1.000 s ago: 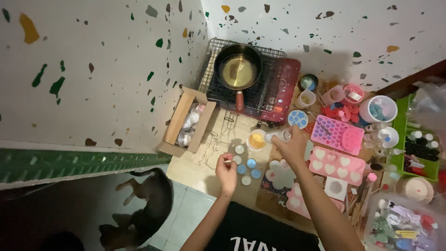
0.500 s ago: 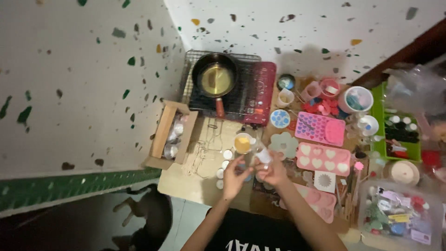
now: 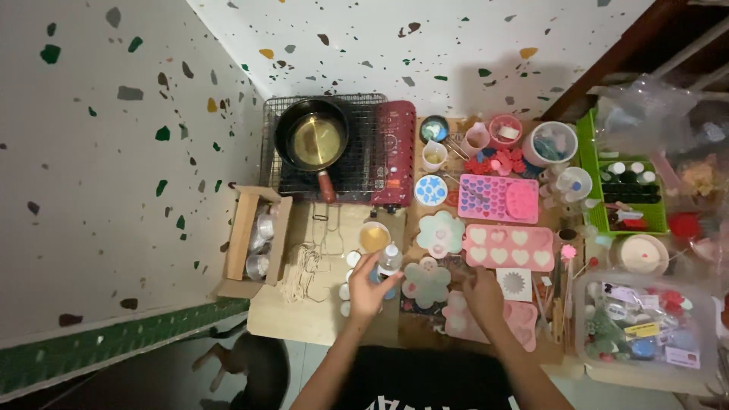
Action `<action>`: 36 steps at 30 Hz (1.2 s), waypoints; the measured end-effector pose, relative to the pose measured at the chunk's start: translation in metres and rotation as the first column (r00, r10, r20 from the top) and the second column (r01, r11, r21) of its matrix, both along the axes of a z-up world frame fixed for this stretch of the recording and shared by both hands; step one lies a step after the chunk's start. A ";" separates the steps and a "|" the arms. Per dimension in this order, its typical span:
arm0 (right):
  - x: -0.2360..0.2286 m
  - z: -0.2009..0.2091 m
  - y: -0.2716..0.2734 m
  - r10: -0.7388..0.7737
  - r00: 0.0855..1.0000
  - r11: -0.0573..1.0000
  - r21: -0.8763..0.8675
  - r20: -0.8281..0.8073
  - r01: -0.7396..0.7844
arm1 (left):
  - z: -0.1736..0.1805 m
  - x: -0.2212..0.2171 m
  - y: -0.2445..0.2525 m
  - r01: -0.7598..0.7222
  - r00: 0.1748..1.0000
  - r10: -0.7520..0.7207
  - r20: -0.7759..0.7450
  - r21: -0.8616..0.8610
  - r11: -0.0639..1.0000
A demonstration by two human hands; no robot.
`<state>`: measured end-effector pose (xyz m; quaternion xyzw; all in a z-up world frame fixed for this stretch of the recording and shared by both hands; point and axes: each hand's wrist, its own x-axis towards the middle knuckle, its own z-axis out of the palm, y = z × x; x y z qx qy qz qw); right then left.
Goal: Prepare and mix wax with scents and colors for candle making.
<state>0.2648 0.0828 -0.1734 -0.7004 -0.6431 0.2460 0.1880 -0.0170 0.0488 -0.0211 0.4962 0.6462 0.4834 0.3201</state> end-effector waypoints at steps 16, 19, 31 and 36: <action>-0.038 0.196 0.039 0.184 0.829 0.980 0.161 -0.528 -0.115 | -0.003 0.011 0.003 0.153 0.937 -0.165 -0.309 -0.063 0.986; -0.044 0.225 0.040 0.222 0.829 0.975 0.099 -0.513 -0.199 | 0.015 0.015 0.005 0.169 0.920 -0.197 -0.339 -0.109 0.979; -0.042 0.207 0.016 0.377 0.844 0.925 0.114 -0.382 -0.362 | 0.023 0.022 -0.008 0.257 0.882 -0.258 -0.394 -0.057 0.965; -0.032 0.198 0.015 0.369 0.926 0.920 -0.172 0.078 -0.352 | 0.016 0.031 -0.014 0.340 0.839 -0.330 -0.432 -0.055 0.939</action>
